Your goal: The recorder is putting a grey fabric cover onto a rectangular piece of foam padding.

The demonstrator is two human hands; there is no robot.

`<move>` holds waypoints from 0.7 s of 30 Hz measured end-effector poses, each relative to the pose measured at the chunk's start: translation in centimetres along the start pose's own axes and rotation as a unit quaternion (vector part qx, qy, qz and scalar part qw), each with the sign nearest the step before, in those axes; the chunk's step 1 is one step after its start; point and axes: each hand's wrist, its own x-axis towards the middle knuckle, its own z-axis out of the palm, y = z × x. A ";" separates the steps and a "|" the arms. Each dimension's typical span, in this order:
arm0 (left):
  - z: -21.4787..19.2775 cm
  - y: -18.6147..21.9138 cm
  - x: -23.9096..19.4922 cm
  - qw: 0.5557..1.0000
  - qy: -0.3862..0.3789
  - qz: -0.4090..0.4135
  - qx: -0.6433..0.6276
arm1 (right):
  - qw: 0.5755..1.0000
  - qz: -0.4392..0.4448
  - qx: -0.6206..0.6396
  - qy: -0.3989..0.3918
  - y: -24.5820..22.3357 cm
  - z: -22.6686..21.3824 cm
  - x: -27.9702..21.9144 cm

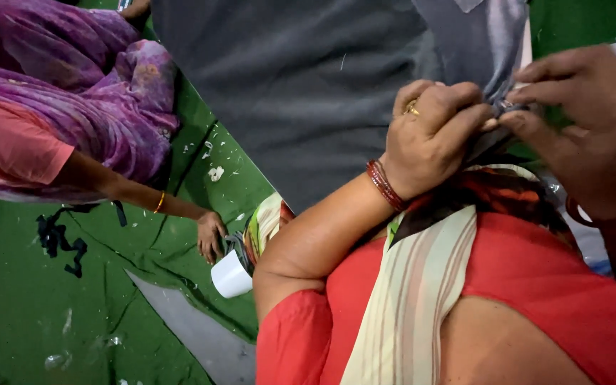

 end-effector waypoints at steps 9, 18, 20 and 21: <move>0.1 -0.4 -1.1 1.000 0.000 0.010 -0.015 | 0.994 0.052 -0.086 -0.045 2.0 0.6 -1.5; -2.4 -1.2 -1.0 0.999 -0.015 0.026 -0.028 | 0.991 -0.027 -0.032 -0.126 3.7 -0.1 0.1; -2.3 -1.0 -1.0 0.999 -0.019 0.030 -0.033 | 0.985 -0.060 -0.062 -0.147 4.9 -0.4 -0.3; -2.3 -0.8 -0.9 0.999 -0.022 0.029 -0.036 | 0.982 -0.062 -0.067 -0.166 5.7 -0.6 -0.6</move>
